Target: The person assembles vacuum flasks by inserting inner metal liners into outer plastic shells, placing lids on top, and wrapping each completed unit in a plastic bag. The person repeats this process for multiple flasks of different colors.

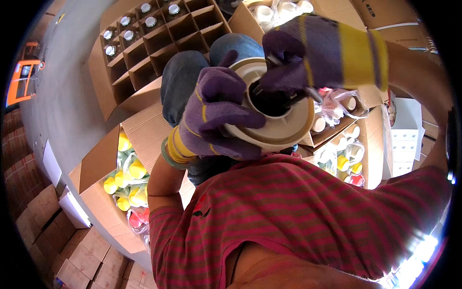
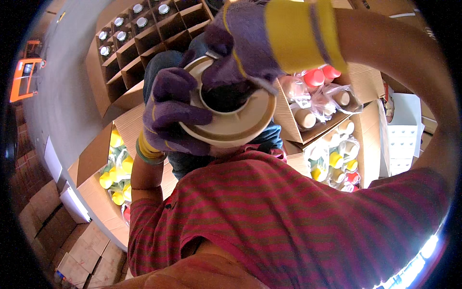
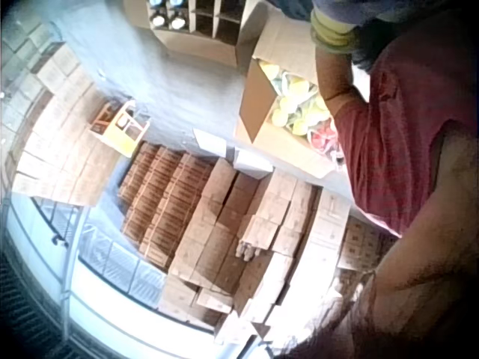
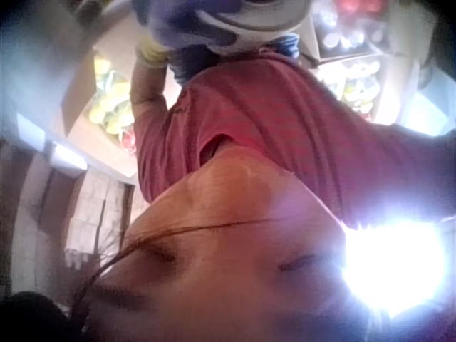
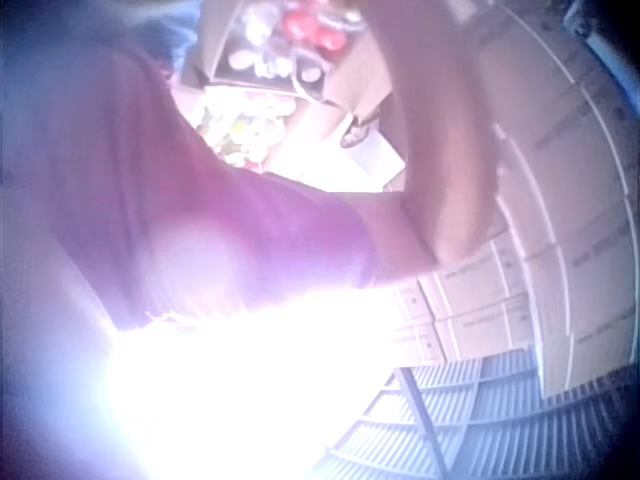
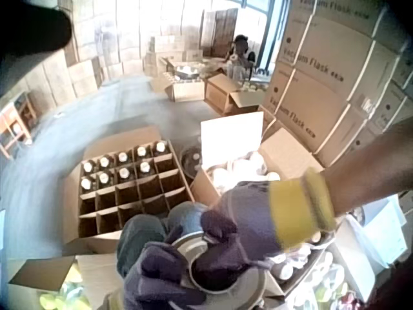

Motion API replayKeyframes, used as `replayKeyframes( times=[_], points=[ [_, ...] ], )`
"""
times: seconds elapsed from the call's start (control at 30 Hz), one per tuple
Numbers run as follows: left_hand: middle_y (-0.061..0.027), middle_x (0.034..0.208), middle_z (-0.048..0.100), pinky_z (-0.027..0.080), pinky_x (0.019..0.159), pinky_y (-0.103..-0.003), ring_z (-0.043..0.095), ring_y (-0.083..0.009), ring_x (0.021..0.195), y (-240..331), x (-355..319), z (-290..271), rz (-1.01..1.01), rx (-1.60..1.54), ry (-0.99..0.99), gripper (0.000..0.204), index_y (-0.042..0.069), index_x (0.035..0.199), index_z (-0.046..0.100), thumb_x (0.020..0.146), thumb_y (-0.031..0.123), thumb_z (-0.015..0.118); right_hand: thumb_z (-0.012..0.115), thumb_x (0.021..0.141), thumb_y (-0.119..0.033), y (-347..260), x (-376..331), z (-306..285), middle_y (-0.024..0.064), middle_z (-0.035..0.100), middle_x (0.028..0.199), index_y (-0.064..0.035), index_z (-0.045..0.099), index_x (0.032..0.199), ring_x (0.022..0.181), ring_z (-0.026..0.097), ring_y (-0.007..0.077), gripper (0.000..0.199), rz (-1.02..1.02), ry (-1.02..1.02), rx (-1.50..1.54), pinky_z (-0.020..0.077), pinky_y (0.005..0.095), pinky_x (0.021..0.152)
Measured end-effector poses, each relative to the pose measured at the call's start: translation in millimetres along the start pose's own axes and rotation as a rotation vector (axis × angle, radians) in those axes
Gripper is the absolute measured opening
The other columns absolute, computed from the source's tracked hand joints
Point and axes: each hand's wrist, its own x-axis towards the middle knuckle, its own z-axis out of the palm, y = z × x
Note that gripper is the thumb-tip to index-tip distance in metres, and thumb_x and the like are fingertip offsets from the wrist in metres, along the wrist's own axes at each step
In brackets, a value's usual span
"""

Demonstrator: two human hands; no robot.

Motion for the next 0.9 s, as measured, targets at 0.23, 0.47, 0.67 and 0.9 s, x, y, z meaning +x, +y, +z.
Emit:
replayKeyframes(
  times=[0.23,0.47,0.67,0.9],
  points=[
    [-0.0014,0.088,0.043,0.040,0.086,-0.041,0.048,-0.0250,0.090,3,-4,-13,-0.062,-0.088,-0.079,0.054,0.016,0.089,0.075,0.043,0.039,0.090,0.053,0.094,-0.019,21,-4,-6,0.0133,0.067,0.103,-0.0026,0.064,0.107,0.092,0.066,0.0307,0.024,-1.307,0.286,-0.812,0.0568,0.0390,0.077],
    [-0.0015,0.089,0.045,0.039,0.089,-0.043,0.048,-0.0254,0.092,-1,-2,-16,-0.019,-0.181,-0.119,0.053,0.016,0.091,0.075,0.046,0.040,0.090,0.054,0.092,-0.021,21,-2,7,0.0113,0.066,0.096,-0.0053,0.063,0.104,0.086,0.066,0.0283,0.022,-1.235,0.314,-0.762,0.0552,0.0373,0.071],
    [-0.0023,0.091,0.046,0.039,0.089,-0.043,0.049,-0.0256,0.092,-6,3,-20,0.037,-0.193,-0.186,0.051,0.016,0.090,0.074,0.047,0.039,0.090,0.056,0.089,-0.022,25,3,15,0.0096,0.065,0.090,-0.0077,0.062,0.101,0.081,0.066,0.0263,0.020,-1.160,0.351,-0.738,0.0539,0.0359,0.066],
    [-0.0036,0.094,0.049,0.040,0.089,-0.044,0.049,-0.0259,0.093,-10,1,-19,0.049,-0.209,-0.188,0.049,0.016,0.090,0.073,0.048,0.036,0.091,0.057,0.087,-0.024,31,7,26,0.0076,0.064,0.083,-0.0105,0.061,0.098,0.076,0.066,0.0239,0.018,-1.009,0.389,-0.755,0.0523,0.0342,0.059]
  ],
)
